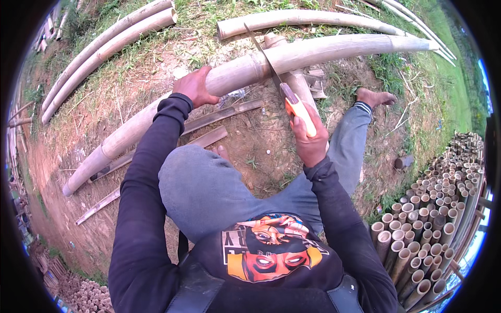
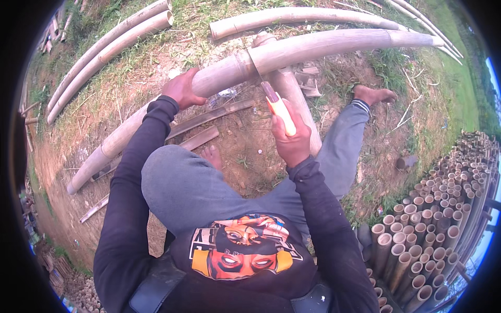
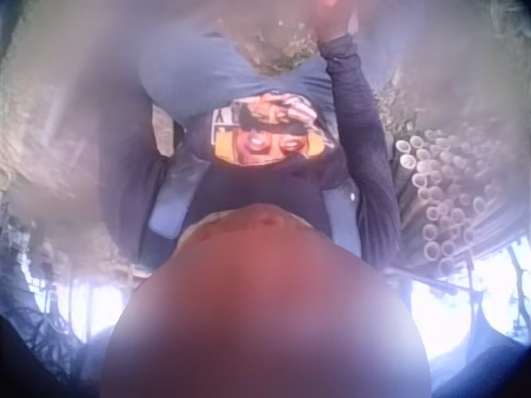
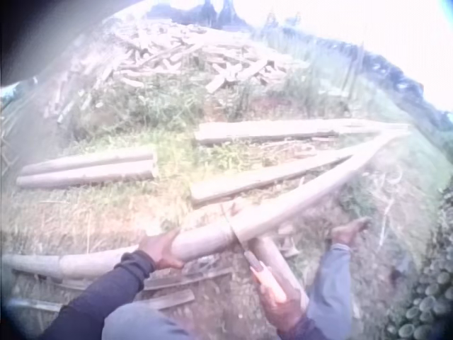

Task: The person sits on the ground and uses a hand saw to cut long bamboo poles into shorter sections. They repeatedly position the bamboo, saw through it, and move the cut pieces aside.

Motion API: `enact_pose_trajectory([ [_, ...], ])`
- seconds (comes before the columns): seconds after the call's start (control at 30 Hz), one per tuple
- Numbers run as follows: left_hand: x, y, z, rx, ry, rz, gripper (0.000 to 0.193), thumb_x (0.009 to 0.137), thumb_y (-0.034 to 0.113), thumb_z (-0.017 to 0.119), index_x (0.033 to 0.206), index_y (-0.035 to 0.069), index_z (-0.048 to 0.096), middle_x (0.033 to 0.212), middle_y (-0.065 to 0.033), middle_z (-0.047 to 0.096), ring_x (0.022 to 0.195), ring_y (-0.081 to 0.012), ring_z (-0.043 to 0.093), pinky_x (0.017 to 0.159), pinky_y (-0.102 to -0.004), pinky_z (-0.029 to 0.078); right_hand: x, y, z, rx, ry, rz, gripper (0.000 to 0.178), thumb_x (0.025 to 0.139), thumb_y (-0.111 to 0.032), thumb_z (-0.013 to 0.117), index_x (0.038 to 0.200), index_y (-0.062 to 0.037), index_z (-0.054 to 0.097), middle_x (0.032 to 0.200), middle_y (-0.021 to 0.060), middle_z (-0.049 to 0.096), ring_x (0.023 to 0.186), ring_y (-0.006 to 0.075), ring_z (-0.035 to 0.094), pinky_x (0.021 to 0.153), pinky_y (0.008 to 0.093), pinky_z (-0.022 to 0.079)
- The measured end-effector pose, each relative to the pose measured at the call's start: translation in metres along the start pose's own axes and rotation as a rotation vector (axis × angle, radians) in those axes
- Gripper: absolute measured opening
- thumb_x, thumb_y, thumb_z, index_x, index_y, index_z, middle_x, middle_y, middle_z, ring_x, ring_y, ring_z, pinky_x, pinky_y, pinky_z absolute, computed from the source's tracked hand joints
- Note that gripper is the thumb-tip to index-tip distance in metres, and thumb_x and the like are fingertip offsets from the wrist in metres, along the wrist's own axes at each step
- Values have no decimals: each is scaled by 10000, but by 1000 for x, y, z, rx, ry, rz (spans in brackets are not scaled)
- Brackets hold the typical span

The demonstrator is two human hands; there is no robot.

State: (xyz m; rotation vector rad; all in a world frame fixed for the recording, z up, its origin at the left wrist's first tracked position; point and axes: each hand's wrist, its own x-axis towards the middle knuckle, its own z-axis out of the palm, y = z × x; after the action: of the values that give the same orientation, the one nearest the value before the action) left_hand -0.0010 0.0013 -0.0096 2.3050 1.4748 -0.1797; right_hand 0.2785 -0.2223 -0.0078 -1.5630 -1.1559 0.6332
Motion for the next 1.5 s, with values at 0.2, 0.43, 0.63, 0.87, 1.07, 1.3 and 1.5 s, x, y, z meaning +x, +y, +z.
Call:
enact_pose_trajectory([
  [0.2, -14, 7, -13, -25, -86, -22, 950, 664, 495, 896, 1456, 134, 516, 1256, -178, 710, 1138, -364, 702, 972, -460, 561, -10, -24, -3, -72, -6, -84, 433, 1034, -142, 640, 1405, 70, 574, 1150, 181, 752, 988, 228, 738, 890, 338, 573],
  [0.43, -2, -8, 4, -18, 38, 57, 891, 651, 514, 913, 1352, 101, 550, 1175, -191, 729, 1107, -382, 711, 912, -502, 571, -82, 10, -45, 62, -10, -107, 516, 1039, -285, 629, 1365, 112, 585, 1131, 196, 749, 965, 211, 726, 850, 335, 575],
  [0.63, -13, -1, -7, -65, -92, 17, 963, 659, 485, 893, 1463, 112, 517, 1283, -179, 699, 1178, -370, 683, 969, -494, 554, -3, 17, -5, 183, -100, 36, 426, 1040, -171, 636, 1402, 50, 594, 1164, 123, 715, 948, 135, 667, 822, 281, 538],
  [0.87, -11, -5, 0, -75, 2, 65, 900, 615, 533, 931, 1315, 93, 577, 1202, -179, 725, 1139, -385, 694, 946, -499, 548, -75, 15, -49, 240, -108, 6, 491, 1037, -231, 644, 1429, 54, 566, 1173, 96, 716, 951, 146, 673, 828, 289, 533],
  [1.07, -17, -5, -10, -90, 4, 45, 857, 637, 504, 915, 1299, 82, 570, 1195, -177, 722, 1128, -380, 694, 942, -492, 549, 21, 38, 14, 328, -148, 117, 392, 1046, -141, 626, 1392, 37, 583, 1152, 77, 691, 941, 122, 634, 831, 286, 531],
  [1.3, -18, -3, -3, -53, 5, 38, 998, 634, 536, 925, 1427, 101, 505, 1305, -180, 665, 1209, -399, 655, 978, -520, 545, 0, 19, 16, 158, -57, 11, 372, 1021, -278, 712, 1188, -2, 526, 918, 48, 614, 796, 107, 599, 735, 288, 540],
  [1.5, -17, 0, 5, 72, 66, 4, 900, 676, 476, 919, 1390, 129, 494, 1234, -198, 684, 1127, -402, 696, 940, -509, 573, 28, -4, 21, -134, 12, -40, 280, 1019, -255, 717, 1083, -4, 607, 761, 135, 654, 633, 234, 637, 613, 386, 507],
])
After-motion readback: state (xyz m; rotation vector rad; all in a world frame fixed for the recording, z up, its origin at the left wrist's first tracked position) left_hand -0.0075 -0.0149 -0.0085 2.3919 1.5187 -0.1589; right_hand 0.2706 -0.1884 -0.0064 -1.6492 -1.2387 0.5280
